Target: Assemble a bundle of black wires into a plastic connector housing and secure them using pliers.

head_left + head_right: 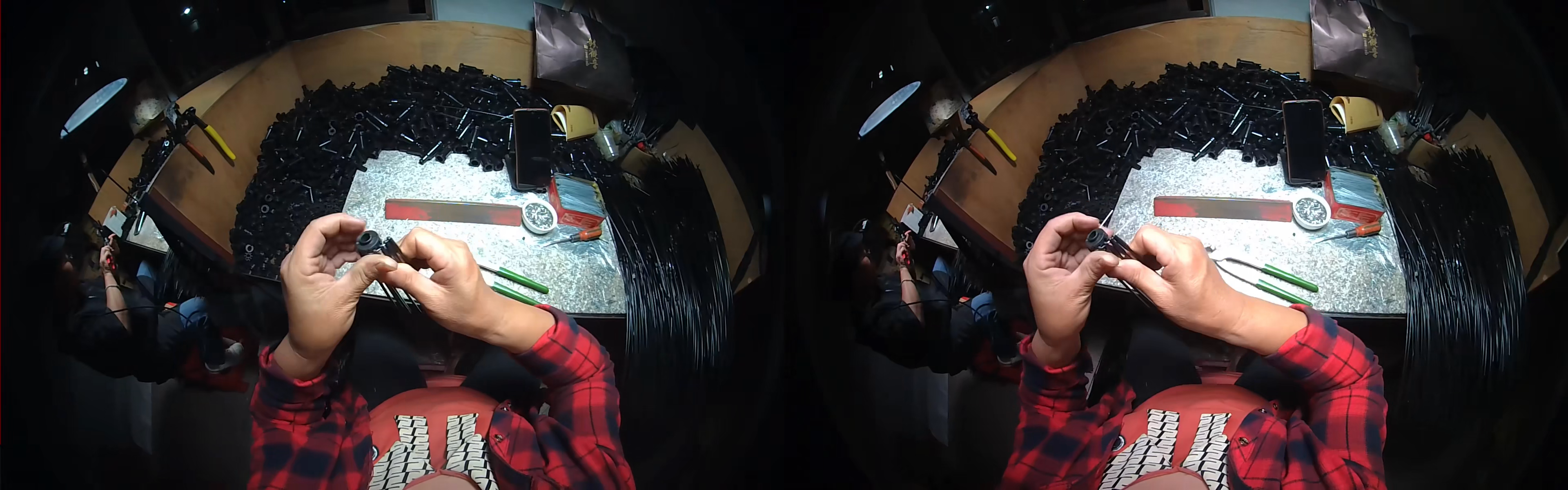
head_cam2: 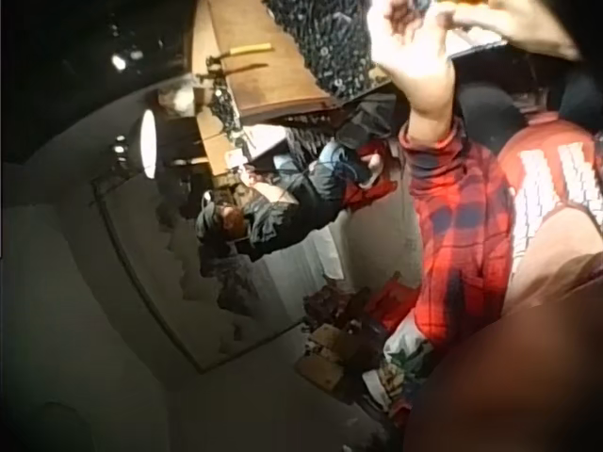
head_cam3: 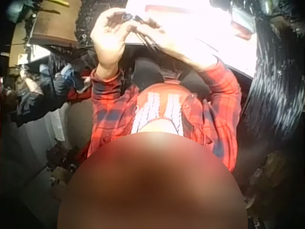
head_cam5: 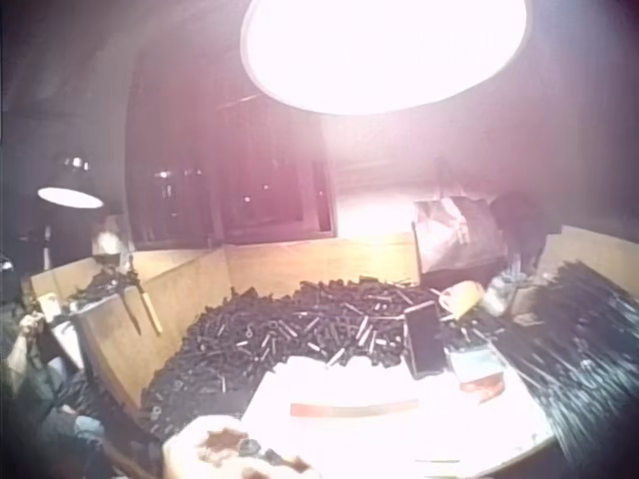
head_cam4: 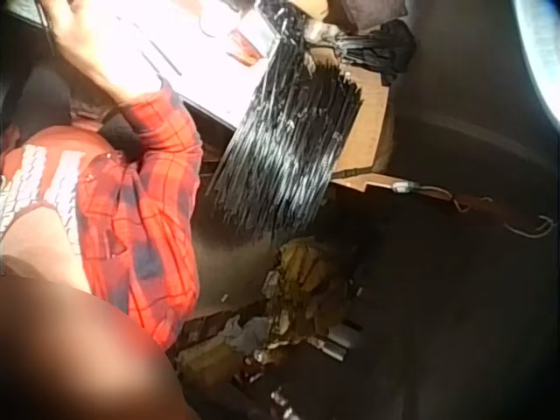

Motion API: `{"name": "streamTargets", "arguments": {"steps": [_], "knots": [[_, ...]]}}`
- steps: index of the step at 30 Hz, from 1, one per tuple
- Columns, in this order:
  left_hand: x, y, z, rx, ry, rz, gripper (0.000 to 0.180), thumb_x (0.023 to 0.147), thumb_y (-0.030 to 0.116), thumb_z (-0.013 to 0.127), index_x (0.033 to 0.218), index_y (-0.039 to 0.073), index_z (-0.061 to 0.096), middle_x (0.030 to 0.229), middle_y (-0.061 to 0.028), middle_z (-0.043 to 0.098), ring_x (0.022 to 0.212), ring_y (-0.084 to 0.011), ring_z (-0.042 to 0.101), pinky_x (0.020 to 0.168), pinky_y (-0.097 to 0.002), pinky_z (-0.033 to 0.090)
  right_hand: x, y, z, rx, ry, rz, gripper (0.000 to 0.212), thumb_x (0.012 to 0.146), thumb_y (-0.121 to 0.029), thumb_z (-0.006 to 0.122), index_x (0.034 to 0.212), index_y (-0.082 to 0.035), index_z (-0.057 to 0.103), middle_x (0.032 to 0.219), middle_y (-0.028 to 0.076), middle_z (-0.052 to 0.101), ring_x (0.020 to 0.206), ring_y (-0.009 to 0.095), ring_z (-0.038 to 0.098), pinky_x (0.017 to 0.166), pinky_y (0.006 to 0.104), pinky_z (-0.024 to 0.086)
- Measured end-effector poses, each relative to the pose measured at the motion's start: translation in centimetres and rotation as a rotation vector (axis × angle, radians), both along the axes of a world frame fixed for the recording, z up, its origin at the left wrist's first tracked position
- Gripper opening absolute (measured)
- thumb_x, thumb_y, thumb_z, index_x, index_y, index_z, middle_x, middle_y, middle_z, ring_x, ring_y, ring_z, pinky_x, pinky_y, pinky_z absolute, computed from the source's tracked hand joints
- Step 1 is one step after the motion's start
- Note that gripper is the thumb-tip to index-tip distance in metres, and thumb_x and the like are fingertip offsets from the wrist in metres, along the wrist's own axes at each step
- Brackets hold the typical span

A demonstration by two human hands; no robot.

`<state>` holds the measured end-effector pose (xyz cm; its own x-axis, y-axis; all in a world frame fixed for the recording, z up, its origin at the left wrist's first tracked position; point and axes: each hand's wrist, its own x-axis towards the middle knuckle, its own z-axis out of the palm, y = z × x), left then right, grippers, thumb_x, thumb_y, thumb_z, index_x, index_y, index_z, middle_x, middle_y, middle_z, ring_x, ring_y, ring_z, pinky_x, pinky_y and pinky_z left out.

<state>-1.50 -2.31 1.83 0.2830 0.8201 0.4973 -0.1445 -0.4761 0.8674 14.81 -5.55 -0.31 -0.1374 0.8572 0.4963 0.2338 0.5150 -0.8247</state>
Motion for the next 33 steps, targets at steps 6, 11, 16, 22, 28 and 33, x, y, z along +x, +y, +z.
{"name": "streamTargets", "arguments": {"steps": [6, 11, 16, 22, 28, 33], "knots": [[-2.1, 0.0, -0.9, 0.314, 0.3, 0.237, 0.027, 0.078, -0.002, 0.071, 0.104, -0.003, 0.064, 0.08, -0.0019, 0.062, 0.068, -0.0059, 0.058, 0.061, -0.0178, 0.046, -1.0, 1.1, -1.9, 0.247, -0.041, 0.068, 0.012, 0.086, -0.006, 0.063, 0.087, 0.003, 0.055, 0.081, 0.012, 0.062, 0.073, 0.021, 0.063, 0.064, 0.0288, 0.049], [-3.0, 0.3, 0.0, 0.47, 0.458, 0.107, 0.025, 0.078, 0.007, 0.073, 0.1, -0.002, 0.064, 0.08, -0.0061, 0.061, 0.067, -0.0079, 0.054, 0.058, -0.0209, 0.041, -1.2, 0.6, -2.7, 0.004, -0.001, 0.11, 0.011, 0.086, -0.006, 0.063, 0.086, 0.002, 0.055, 0.076, 0.008, 0.062, 0.069, 0.014, 0.062, 0.062, 0.0273, 0.049], [-3.1, -0.2, -0.4, 0.386, 0.467, 0.042, 0.022, 0.083, 0.006, 0.066, 0.102, -0.003, 0.061, 0.086, -0.0103, 0.062, 0.072, -0.0158, 0.057, 0.065, -0.0261, 0.045, -1.3, 0.2, -1.8, -0.088, 0.011, 0.065, 0.015, 0.084, -0.005, 0.067, 0.081, 0.0, 0.053, 0.074, 0.006, 0.062, 0.067, 0.01, 0.06, 0.059, 0.0261, 0.048], [-0.7, -1.7, -3.5, 0.371, 0.385, 0.115, 0.035, 0.088, 0.011, 0.063, 0.112, -0.003, 0.042, 0.093, -0.0144, 0.056, 0.078, -0.0206, 0.059, 0.069, -0.0296, 0.047, -2.3, 0.9, -3.5, 0.01, 0.012, -0.053, 0.021, 0.078, -0.005, 0.07, 0.075, -0.001, 0.05, 0.071, 0.008, 0.061, 0.063, 0.013, 0.058, 0.056, 0.0281, 0.047], [0.2, -0.7, -6.6, 0.269, 0.236, 0.294, 0.02, 0.088, 0.003, 0.059, 0.101, -0.002, 0.045, 0.087, -0.0148, 0.056, 0.076, -0.0235, 0.061, 0.063, -0.0316, 0.048, -2.9, 1.1, -4.7, 0.089, -0.071, -0.098, 0.016, 0.077, -0.001, 0.067, 0.077, 0.001, 0.05, 0.071, 0.01, 0.06, 0.066, 0.021, 0.063, 0.056, 0.0305, 0.049], [-0.3, -0.4, -6.6, 0.279, 0.337, 0.37, 0.018, 0.09, 0.006, 0.056, 0.101, -0.002, 0.045, 0.085, -0.0149, 0.055, 0.07, -0.028, 0.058, 0.062, -0.0359, 0.044, -3.0, 0.8, -5.2, 0.048, 0.007, -0.011, 0.012, 0.078, 0.001, 0.064, 0.085, 0.003, 0.055, 0.085, 0.014, 0.06, 0.077, 0.026, 0.062, 0.062, 0.0319, 0.049]]}}
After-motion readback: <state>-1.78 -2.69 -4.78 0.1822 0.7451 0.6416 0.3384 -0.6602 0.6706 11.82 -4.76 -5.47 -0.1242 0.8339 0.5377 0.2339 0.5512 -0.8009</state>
